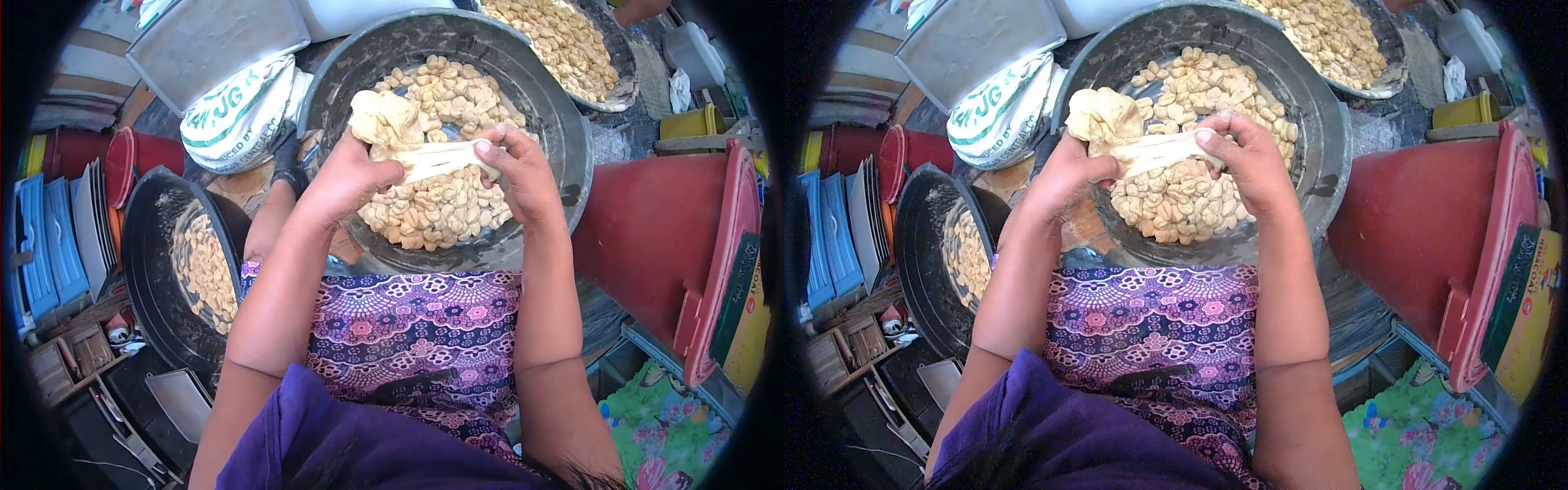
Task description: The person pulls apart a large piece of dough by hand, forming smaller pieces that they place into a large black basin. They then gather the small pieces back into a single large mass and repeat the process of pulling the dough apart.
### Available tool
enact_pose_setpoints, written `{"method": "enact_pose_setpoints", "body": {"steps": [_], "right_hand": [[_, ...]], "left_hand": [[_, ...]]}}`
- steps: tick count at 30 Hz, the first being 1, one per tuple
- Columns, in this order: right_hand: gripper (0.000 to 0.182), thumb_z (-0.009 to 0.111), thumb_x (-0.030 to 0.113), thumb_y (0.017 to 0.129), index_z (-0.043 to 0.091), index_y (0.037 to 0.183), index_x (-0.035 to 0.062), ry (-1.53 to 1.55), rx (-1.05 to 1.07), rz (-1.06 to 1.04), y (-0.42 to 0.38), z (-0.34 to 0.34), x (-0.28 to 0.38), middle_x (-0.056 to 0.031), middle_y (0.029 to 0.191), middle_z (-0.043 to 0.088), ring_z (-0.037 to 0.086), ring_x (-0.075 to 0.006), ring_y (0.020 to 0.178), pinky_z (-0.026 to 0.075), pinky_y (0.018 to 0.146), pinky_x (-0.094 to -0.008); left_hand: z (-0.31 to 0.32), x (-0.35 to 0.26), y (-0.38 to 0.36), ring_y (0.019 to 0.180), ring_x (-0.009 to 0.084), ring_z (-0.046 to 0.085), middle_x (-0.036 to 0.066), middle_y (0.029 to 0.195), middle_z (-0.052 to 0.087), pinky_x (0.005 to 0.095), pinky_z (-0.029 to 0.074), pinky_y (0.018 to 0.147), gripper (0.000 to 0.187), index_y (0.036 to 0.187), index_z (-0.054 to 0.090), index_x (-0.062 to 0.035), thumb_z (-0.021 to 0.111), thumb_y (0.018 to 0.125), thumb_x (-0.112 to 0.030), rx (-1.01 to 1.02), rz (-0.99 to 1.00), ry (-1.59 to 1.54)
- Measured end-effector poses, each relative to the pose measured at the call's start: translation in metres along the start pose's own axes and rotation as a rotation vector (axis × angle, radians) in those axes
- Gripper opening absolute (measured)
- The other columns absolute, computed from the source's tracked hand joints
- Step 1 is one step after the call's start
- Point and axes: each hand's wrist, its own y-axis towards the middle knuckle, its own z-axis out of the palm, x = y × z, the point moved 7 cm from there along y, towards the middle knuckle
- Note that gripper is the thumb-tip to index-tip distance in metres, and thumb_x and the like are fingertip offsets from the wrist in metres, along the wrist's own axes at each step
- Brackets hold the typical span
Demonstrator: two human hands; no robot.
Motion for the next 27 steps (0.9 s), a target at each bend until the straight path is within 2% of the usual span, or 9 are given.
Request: {"method": "enact_pose_setpoints", "body": {"steps": [6, 9, 13, 15, 17, 19, 21, 25, 27], "right_hand": [[0.024, 0.054, 0.015, 0.085, 0.051, 0.105, 0.0022, 0.409, -0.225, -0.141, 0.001, -0.053, 0.017, -0.0037, 0.076, 0.052, 0.05, -0.0126, 0.066, 0.043, 0.057, -0.0256], [0.02, 0.053, 0.014, 0.084, 0.053, 0.099, 0.0015, 0.674, 0.008, -0.14, 0.003, -0.047, 0.019, -0.0058, 0.079, 0.052, 0.051, -0.0143, 0.069, 0.046, 0.06, -0.0284], [0.019, 0.051, 0.014, 0.086, 0.053, 0.096, -0.0016, 0.761, -0.377, -0.092, 0.001, -0.032, 0.017, -0.0089, 0.078, 0.051, 0.051, -0.0164, 0.071, 0.049, 0.066, -0.0324], [0.017, 0.053, 0.015, 0.087, 0.054, 0.094, -0.0002, 0.699, -0.379, -0.079, 0.003, -0.031, 0.011, -0.008, 0.077, 0.053, 0.053, -0.0166, 0.073, 0.049, 0.066, -0.0309], [0.015, 0.056, 0.017, 0.086, 0.057, 0.088, 0.0022, 0.413, -0.106, -0.118, 0.012, -0.035, -0.004, -0.0077, 0.083, 0.057, 0.055, -0.0167, 0.075, 0.047, 0.067, -0.0278], [0.016, 0.059, 0.019, 0.085, 0.058, 0.091, 0.0036, 0.338, -0.163, -0.11, 0.006, -0.028, 0.0, -0.0044, 0.081, 0.057, 0.056, -0.0161, 0.073, 0.044, 0.071, -0.0263], [0.028, 0.064, 0.021, 0.081, 0.056, 0.101, 0.0039, -0.233, 0.063, -0.08, -0.002, 0.003, 0.017, -0.0019, 0.074, 0.054, 0.053, -0.0161, 0.075, 0.043, 0.074, -0.0264], [0.033, 0.072, 0.023, 0.071, 0.062, 0.098, 0.0057, -0.707, -0.114, -0.52, -0.026, 0.043, 0.054, -0.0078, 0.088, 0.056, 0.052, -0.0186, 0.092, 0.043, 0.079, -0.0312], [0.027, 0.071, 0.018, 0.071, 0.065, 0.095, 0.0056, -0.677, -0.098, -0.553, -0.028, 0.051, 0.051, -0.0092, 0.094, 0.055, 0.054, -0.0197, 0.089, 0.044, 0.079, -0.0327]], "left_hand": [[-0.035, -0.001, -0.004, 0.079, 0.0162, 0.059, 0.01, 0.095, 0.059, 0.0289, 0.049, 0.062, 0.043, 0.112, 0.048, 0.0023, 0.056, 0.071, -0.007, -0.184, 0.037, -0.217], [-0.036, -0.003, -0.002, 0.092, 0.0239, 0.058, 0.013, 0.102, 0.058, 0.0416, 0.052, 0.072, 0.039, 0.112, 0.048, 0.0007, 0.053, 0.078, -0.019, -0.186, 0.033, -0.466], [-0.018, -0.001, 0.005, 0.104, 0.0321, 0.055, 0.018, 0.114, 0.053, 0.0488, 0.05, 0.081, 0.045, 0.119, 0.042, 0.0029, 0.044, 0.084, -0.024, -0.03, 0.046, -0.668], [-0.012, 0.002, 0.004, 0.107, 0.0321, 0.053, 0.018, 0.116, 0.052, 0.0497, 0.048, 0.084, 0.046, 0.121, 0.039, 0.0035, 0.045, 0.083, -0.021, -0.027, 0.004, -0.67], [-0.008, 0.005, 0.004, 0.106, 0.031, 0.053, 0.018, 0.118, 0.051, 0.0478, 0.048, 0.083, 0.048, 0.123, 0.037, 0.0033, 0.048, 0.081, -0.016, -0.017, -0.004, -0.582], [-0.003, 0.007, 0.002, 0.106, 0.0287, 0.053, 0.016, 0.117, 0.051, 0.0442, 0.048, 0.081, 0.048, 0.123, 0.039, 0.0024, 0.05, 0.079, -0.013, -0.013, -0.017, -0.43], [0.001, 0.009, 0.0, 0.105, 0.026, 0.053, 0.015, 0.117, 0.052, 0.0408, 0.048, 0.08, 0.046, 0.123, 0.04, 0.0013, 0.052, 0.083, -0.018, -0.016, -0.035, -0.38], [0.019, 0.019, -0.003, 0.101, 0.0217, 0.053, 0.012, 0.114, 0.054, 0.0383, 0.046, 0.08, 0.05, 0.124, 0.042, -0.0001, 0.05, 0.09, -0.036, 0.177, -0.142, -0.379], [0.025, 0.032, -0.006, 0.098, 0.0193, 0.053, 0.009, 0.109, 0.055, 0.0368, 0.046, 0.079, 0.048, 0.123, 0.044, -0.0005, 0.048, 0.091, -0.036, 0.241, -0.224, -0.219]]}}
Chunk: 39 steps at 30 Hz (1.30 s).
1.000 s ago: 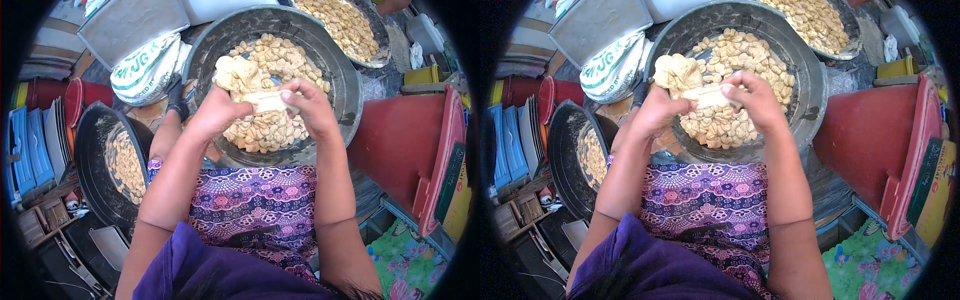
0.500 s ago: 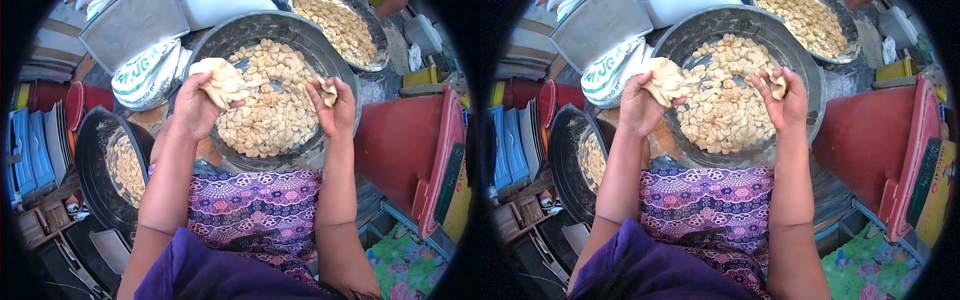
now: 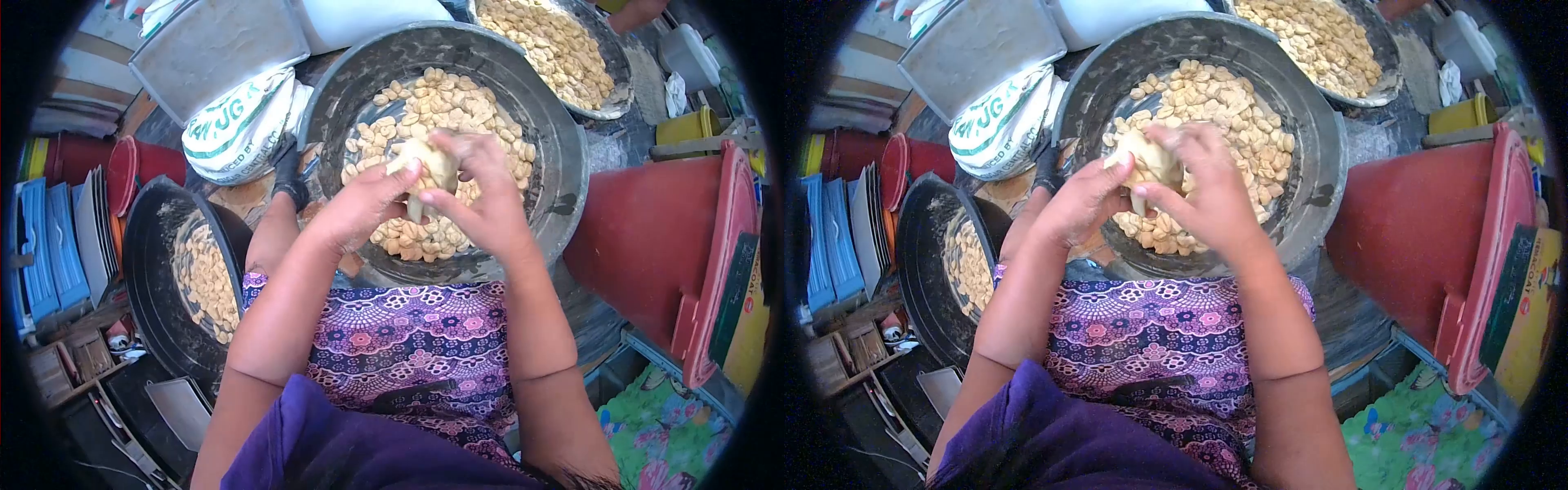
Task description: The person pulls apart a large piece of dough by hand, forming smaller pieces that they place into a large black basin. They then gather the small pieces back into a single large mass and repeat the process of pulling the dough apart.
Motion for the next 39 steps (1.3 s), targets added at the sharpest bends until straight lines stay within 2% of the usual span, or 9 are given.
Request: {"method": "enact_pose_setpoints", "body": {"steps": [4, 9, 14, 17, 25, 29, 33, 37, 39], "right_hand": [[0.025, 0.065, 0.007, 0.076, 0.064, 0.101, 0.0045, -0.09, -0.015, -0.138, -0.002, 0.002, -0.008, -0.0094, 0.09, 0.059, 0.058, -0.0185, 0.083, 0.047, 0.073, -0.0291], [0.019, 0.058, 0.004, 0.085, 0.061, 0.103, -0.0011, 0.506, -0.227, 0.179, -0.004, -0.017, -0.032, -0.005, 0.095, 0.061, 0.056, -0.009, 0.082, 0.046, 0.073, -0.0221], [0.019, 0.055, 0.008, 0.087, 0.058, 0.104, -0.0012, 0.457, -0.242, 0.146, -0.005, -0.018, -0.036, -0.0069, 0.096, 0.06, 0.056, -0.0108, 0.085, 0.049, 0.075, -0.0252], [0.02, 0.054, 0.011, 0.089, 0.056, 0.105, -0.0001, 0.741, -0.451, 0.166, -0.004, -0.032, -0.053, -0.0068, 0.097, 0.059, 0.057, -0.0128, 0.086, 0.049, 0.076, -0.0275], [0.021, 0.056, 0.011, 0.087, 0.055, 0.106, 0.0012, 0.887, -0.404, 0.319, -0.003, -0.028, -0.074, -0.0059, 0.099, 0.057, 0.055, -0.0125, 0.086, 0.048, 0.07, -0.0268], [0.022, 0.056, 0.011, 0.087, 0.057, 0.106, 0.0005, 0.855, -0.185, 0.374, -0.006, -0.002, -0.057, -0.0066, 0.097, 0.059, 0.056, -0.0118, 0.084, 0.048, 0.07, -0.0257], [0.033, 0.061, 0.012, 0.082, 0.055, 0.113, 0.002, 0.863, 0.048, 0.395, -0.009, 0.027, -0.048, -0.0063, 0.097, 0.059, 0.057, -0.0141, 0.086, 0.048, 0.074, -0.0255], [0.049, 0.072, 0.013, 0.07, 0.055, 0.115, 0.0086, 0.063, 0.007, 0.017, -0.004, 0.02, -0.014, -0.0076, 0.095, 0.056, 0.056, -0.0179, 0.084, 0.048, 0.075, -0.0277], [0.045, 0.071, 0.011, 0.07, 0.056, 0.113, 0.0076, 0.148, 0.015, 0.068, -0.007, 0.026, -0.026, -0.0078, 0.094, 0.055, 0.056, -0.0167, 0.082, 0.048, 0.073, -0.0268]], "left_hand": [[-0.002, -0.004, 0.001, 0.094, 0.0168, 0.054, 0.008, 0.105, 0.056, 0.0338, 0.047, 0.077, 0.045, 0.119, 0.047, -0.0003, 0.047, 0.091, -0.035, -0.161, 0.07, -0.004], [-0.003, -0.02, 0.0, 0.097, 0.0221, 0.053, 0.01, 0.102, 0.055, 0.0414, 0.043, 0.084, 0.04, 0.119, 0.048, -0.0037, 0.045, 0.092, -0.034, -0.021, 0.184, -0.365], [-0.004, -0.019, 0.006, 0.092, 0.0231, 0.054, 0.009, 0.095, 0.055, 0.0431, 0.043, 0.086, 0.037, 0.113, 0.05, -0.003, 0.044, 0.092, -0.033, -0.137, 0.283, -0.129], [-0.035, -0.026, 0.002, 0.064, 0.0146, 0.049, 0.001, 0.073, 0.046, 0.0289, 0.047, 0.063, 0.032, 0.101, 0.051, -0.0031, 0.045, 0.092, -0.033, -0.383, 0.353, -0.256], [-0.045, -0.02, 0.002, 0.064, 0.0102, 0.046, 0.005, 0.08, 0.052, 0.02, 0.039, 0.046, 0.03, 0.1, 0.055, -0.0003, 0.052, 0.088, -0.028, -0.502, 0.265, -0.352], [-0.027, -0.041, -0.005, 0.121, 0.0293, 0.037, 0.015, 0.126, 0.041, 0.0349, 0.036, 0.097, 0.043, 0.126, 0.047, -0.0121, 0.057, 0.086, -0.024, -0.488, 0.476, 0.745], [0.005, -0.019, 0.007, 0.118, 0.0201, 0.042, 0.012, 0.127, 0.044, 0.0333, 0.034, 0.098, 0.05, 0.134, 0.035, -0.0073, 0.049, 0.091, -0.028, -0.038, 0.269, -0.071], [-0.003, -0.015, 0.011, 0.108, 0.0158, 0.05, 0.01, 0.117, 0.051, 0.0291, 0.04, 0.092, 0.038, 0.127, 0.039, -0.0049, 0.042, 0.094, -0.024, -0.151, 0.32, 0.09], [-0.009, -0.016, 0.01, 0.097, 0.0131, 0.053, 0.007, 0.108, 0.055, 0.0252, 0.042, 0.085, 0.03, 0.116, 0.047, -0.0028, 0.043, 0.094, -0.023, -0.255, 0.385, 0.135]]}}
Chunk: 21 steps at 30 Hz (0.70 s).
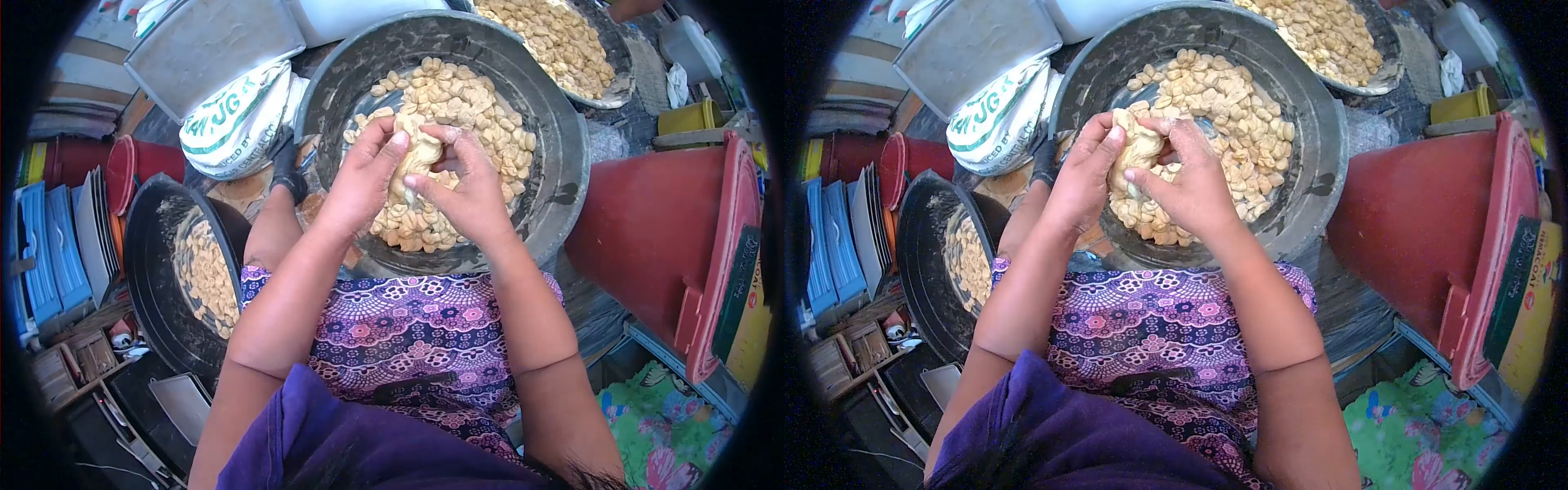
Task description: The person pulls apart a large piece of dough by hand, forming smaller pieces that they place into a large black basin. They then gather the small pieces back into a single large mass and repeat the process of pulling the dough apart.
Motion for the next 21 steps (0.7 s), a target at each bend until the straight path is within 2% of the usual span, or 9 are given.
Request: {"method": "enact_pose_setpoints", "body": {"steps": [4, 9, 13, 15, 16, 17, 19, 20, 21], "right_hand": [[0.034, 0.069, 0.007, 0.071, 0.058, 0.104, 0.0042, 0.18, 0.009, 0.155, -0.004, 0.0, -0.016, -0.008, 0.092, 0.055, 0.055, -0.0135, 0.08, 0.047, 0.069, -0.0243], [0.024, 0.067, 0.006, 0.073, 0.058, 0.095, 0.0026, 0.132, -0.067, 0.054, -0.003, -0.007, -0.005, -0.0055, 0.085, 0.055, 0.056, -0.0125, 0.076, 0.047, 0.066, -0.0233], [0.019, 0.064, 0.003, 0.073, 0.057, 0.091, 0.0031, 0.067, -0.196, 0.037, 0.0, -0.004, 0.009, -0.0046, 0.084, 0.055, 0.056, -0.0132, 0.075, 0.047, 0.066, -0.0239], [0.02, 0.065, 0.003, 0.073, 0.056, 0.091, 0.0034, 0.035, -0.113, 0.095, 0.0, -0.006, 0.0, -0.0054, 0.087, 0.054, 0.055, -0.0134, 0.077, 0.047, 0.068, -0.0242], [0.021, 0.065, 0.002, 0.073, 0.054, 0.091, 0.0037, 0.003, -0.028, 0.147, 0.0, -0.005, -0.007, -0.0062, 0.091, 0.053, 0.055, -0.0135, 0.08, 0.047, 0.069, -0.0245], [0.021, 0.065, 0.002, 0.073, 0.054, 0.091, 0.0037, 0.003, -0.028, 0.149, -0.001, -0.008, -0.012, -0.0062, 0.091, 0.053, 0.055, -0.0135, 0.08, 0.047, 0.069, -0.0245], [0.022, 0.065, 0.001, 0.074, 0.051, 0.09, 0.004, 0.157, -0.167, 0.05, -0.001, -0.018, -0.012, -0.0061, 0.093, 0.05, 0.054, -0.0128, 0.083, 0.047, 0.07, -0.0251], [0.019, 0.06, -0.003, 0.076, 0.048, 0.089, 0.0045, 0.285, -0.243, 0.014, -0.003, -0.022, -0.012, -0.0042, 0.091, 0.049, 0.053, -0.0118, 0.083, 0.047, 0.07, -0.0245], [0.019, 0.06, -0.003, 0.076, 0.048, 0.089, 0.0045, 0.285, -0.242, 0.014, -0.002, -0.02, -0.007, -0.0042, 0.091, 0.049, 0.053, -0.0118, 0.083, 0.047, 0.07, -0.0245]], "left_hand": [[0.0, 0.004, -0.003, 0.094, 0.0135, 0.054, 0.006, 0.101, 0.055, 0.0259, 0.044, 0.082, 0.026, 0.111, 0.045, -0.0039, 0.04, 0.096, -0.023, -0.096, -0.112, -0.307], [-0.005, -0.004, -0.004, 0.094, 0.0162, 0.054, 0.009, 0.103, 0.052, 0.0296, 0.047, 0.08, 0.028, 0.111, 0.04, -0.0041, 0.039, 0.096, -0.028, -0.231, -0.142, -0.578], [0.001, 0.005, 0.0, 0.094, 0.0175, 0.055, 0.011, 0.104, 0.05, 0.0306, 0.047, 0.081, 0.03, 0.113, 0.037, -0.0032, 0.046, 0.093, -0.025, -0.123, -0.164, -0.473], [0.0, 0.001, -0.001, 0.095, 0.0187, 0.054, 0.012, 0.103, 0.049, 0.0314, 0.047, 0.083, 0.035, 0.113, 0.036, -0.0021, 0.055, 0.089, -0.018, -0.127, -0.011, -0.286], [-0.005, 0.003, 0.0, 0.098, 0.0198, 0.053, 0.013, 0.104, 0.049, 0.0322, 0.046, 0.086, 0.031, 0.112, 0.035, -0.0016, 0.054, 0.087, -0.008, -0.167, -0.029, -0.318], [-0.008, 0.001, 0.002, 0.098, 0.0198, 0.053, 0.013, 0.104, 0.049, 0.0322, 0.046, 0.086, 0.031, 0.112, 0.035, -0.0016, 0.054, 0.087, -0.008, -0.168, -0.031, -0.318], [-0.018, -0.007, 0.004, 0.099, 0.0207, 0.053, 0.014, 0.106, 0.049, 0.0329, 0.046, 0.086, 0.024, 0.11, 0.034, -0.0021, 0.047, 0.09, -0.005, -0.247, 0.014, -0.461], [-0.022, -0.01, 0.004, 0.099, 0.0216, 0.053, 0.015, 0.107, 0.049, 0.0353, 0.047, 0.087, 0.022, 0.11, 0.033, -0.0035, 0.043, 0.09, -0.001, -0.298, 0.009, -0.478], [-0.023, -0.01, 0.003, 0.099, 0.0216, 0.053, 0.015, 0.107, 0.049, 0.0353, 0.047, 0.087, 0.022, 0.11, 0.033, -0.0035, 0.043, 0.09, -0.001, -0.299, 0.01, -0.478]]}}
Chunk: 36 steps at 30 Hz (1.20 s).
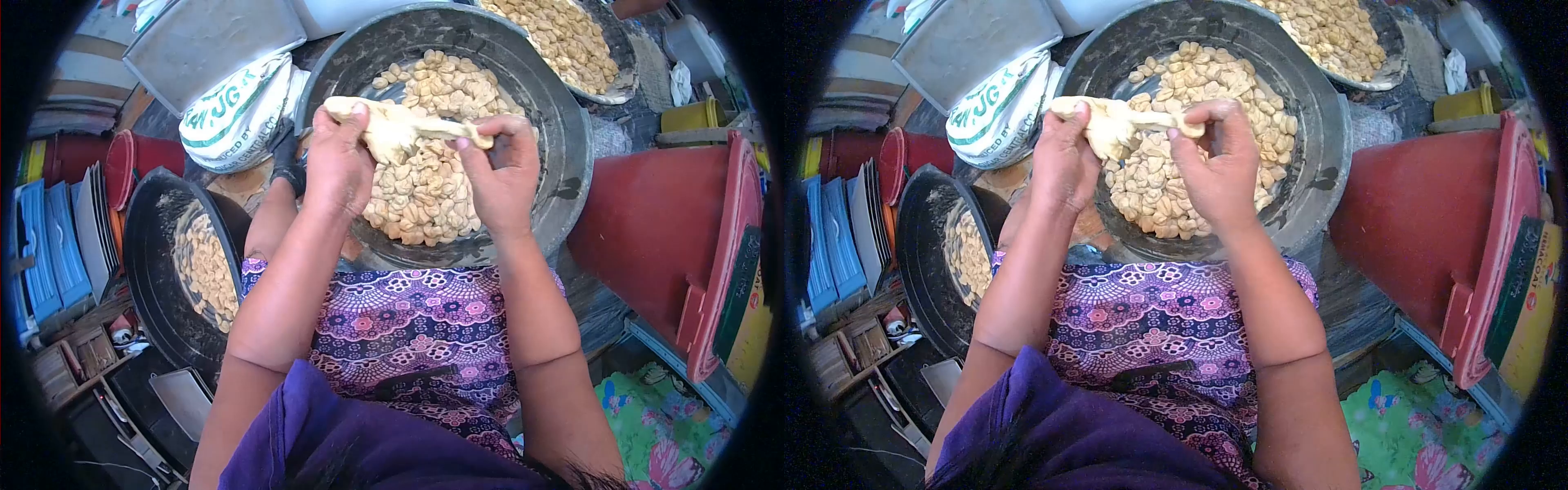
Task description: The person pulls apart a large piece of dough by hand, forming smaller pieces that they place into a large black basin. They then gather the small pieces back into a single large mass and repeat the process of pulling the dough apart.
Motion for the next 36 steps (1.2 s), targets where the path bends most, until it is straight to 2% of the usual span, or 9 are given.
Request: {"method": "enact_pose_setpoints", "body": {"steps": [3, 6, 11, 15, 21, 25, 32, 34, 36], "right_hand": [[0.023, 0.053, -0.005, 0.081, 0.048, 0.102, 0.003, 0.325, -0.101, 0.023, 0.001, -0.001, 0.006, -0.0063, 0.101, 0.044, 0.052, -0.0132, 0.088, 0.049, 0.076, -0.0246], [0.029, 0.055, -0.002, 0.081, 0.047, 0.109, 0.0013, 0.113, 0.063, 0.161, 0.003, 0.01, -0.01, -0.008, 0.105, 0.042, 0.051, -0.0136, 0.093, 0.049, 0.079, -0.0249], [0.034, 0.065, 0.003, 0.077, 0.05, 0.108, 0.0014, 0.137, 0.191, 0.376, -0.008, 0.025, -0.03, -0.0065, 0.094, 0.057, 0.058, -0.0115, 0.082, 0.048, 0.075, -0.0233], [0.018, 0.062, -0.001, 0.077, 0.055, 0.093, 0.0014, 0.05, 0.005, 0.354, 0.0, 0.003, -0.016, -0.0057, 0.087, 0.058, 0.059, -0.0096, 0.076, 0.045, 0.063, -0.0204], [0.025, 0.061, -0.002, 0.077, 0.05, 0.1, 0.0016, 0.124, -0.03, 0.186, 0.0, -0.001, -0.021, -0.0072, 0.095, 0.053, 0.057, -0.0119, 0.083, 0.049, 0.07, -0.0226], [0.046, 0.063, -0.002, 0.076, 0.038, 0.115, 0.0021, 0.292, 0.012, 0.285, -0.003, 0.021, -0.028, -0.0128, 0.116, 0.038, 0.054, -0.0174, 0.094, 0.051, 0.08, -0.0279], [0.041, 0.065, -0.003, 0.076, 0.045, 0.111, -0.0018, 0.235, -0.01, 0.31, 0.011, 0.003, -0.027, -0.0123, 0.105, 0.052, 0.056, -0.0143, 0.089, 0.049, 0.074, -0.024], [0.036, 0.064, -0.004, 0.076, 0.048, 0.109, -0.0027, 0.191, -0.174, 0.238, 0.013, -0.011, -0.018, -0.0114, 0.1, 0.056, 0.057, -0.013, 0.085, 0.048, 0.07, -0.0227], [0.035, 0.063, -0.004, 0.078, 0.048, 0.109, -0.0022, 0.161, -0.196, 0.151, 0.012, -0.01, -0.017, -0.0118, 0.102, 0.055, 0.058, -0.013, 0.083, 0.048, 0.07, -0.0227]], "left_hand": [[-0.003, 0.0, -0.002, 0.104, 0.0246, 0.051, 0.015, 0.108, 0.05, 0.0413, 0.041, 0.093, 0.022, 0.112, 0.035, -0.0017, 0.042, 0.092, -0.009, -0.024, 0.002, -0.116], [0.007, 0.011, -0.006, 0.1, 0.0217, 0.053, 0.014, 0.107, 0.048, 0.0373, 0.047, 0.085, 0.031, 0.113, 0.032, -0.0048, 0.048, 0.087, -0.001, 0.075, -0.117, -0.233], [0.006, 0.011, -0.009, 0.092, 0.0191, 0.054, 0.011, 0.1, 0.047, 0.0282, 0.049, 0.073, 0.053, 0.113, 0.032, -0.0063, 0.064, 0.072, 0.006, 0.115, 0.059, 0.174], [-0.007, -0.007, 0.0, 0.086, 0.0193, 0.055, 0.008, 0.096, 0.046, 0.0297, 0.05, 0.072, 0.051, 0.113, 0.033, -0.007, 0.06, 0.073, 0.009, -0.039, 0.132, 0.124], [-0.018, -0.011, 0.004, 0.089, 0.0217, 0.054, 0.009, 0.097, 0.045, 0.0379, 0.049, 0.078, 0.047, 0.114, 0.034, -0.0072, 0.053, 0.076, 0.011, -0.093, 0.124, -0.021], [0.008, 0.005, -0.006, 0.096, 0.0214, 0.053, 0.011, 0.104, 0.047, 0.0352, 0.048, 0.082, 0.048, 0.114, 0.038, -0.0054, 0.051, 0.072, 0.014, 0.106, -0.069, -0.004], [0.013, 0.005, -0.008, 0.098, 0.0176, 0.053, 0.007, 0.103, 0.05, 0.0288, 0.047, 0.083, 0.043, 0.104, 0.046, -0.0022, 0.045, 0.066, 0.016, 0.174, -0.049, 0.088], [0.01, 0.005, -0.007, 0.098, 0.0163, 0.053, 0.007, 0.104, 0.05, 0.028, 0.047, 0.081, 0.045, 0.106, 0.047, -0.0019, 0.045, 0.065, 0.015, 0.182, -0.065, 0.091], [0.016, 0.017, -0.011, 0.095, 0.0143, 0.054, 0.007, 0.102, 0.05, 0.0244, 0.046, 0.076, 0.041, 0.107, 0.048, -0.0015, 0.053, 0.069, 0.011, 0.31, -0.242, 0.016]]}}
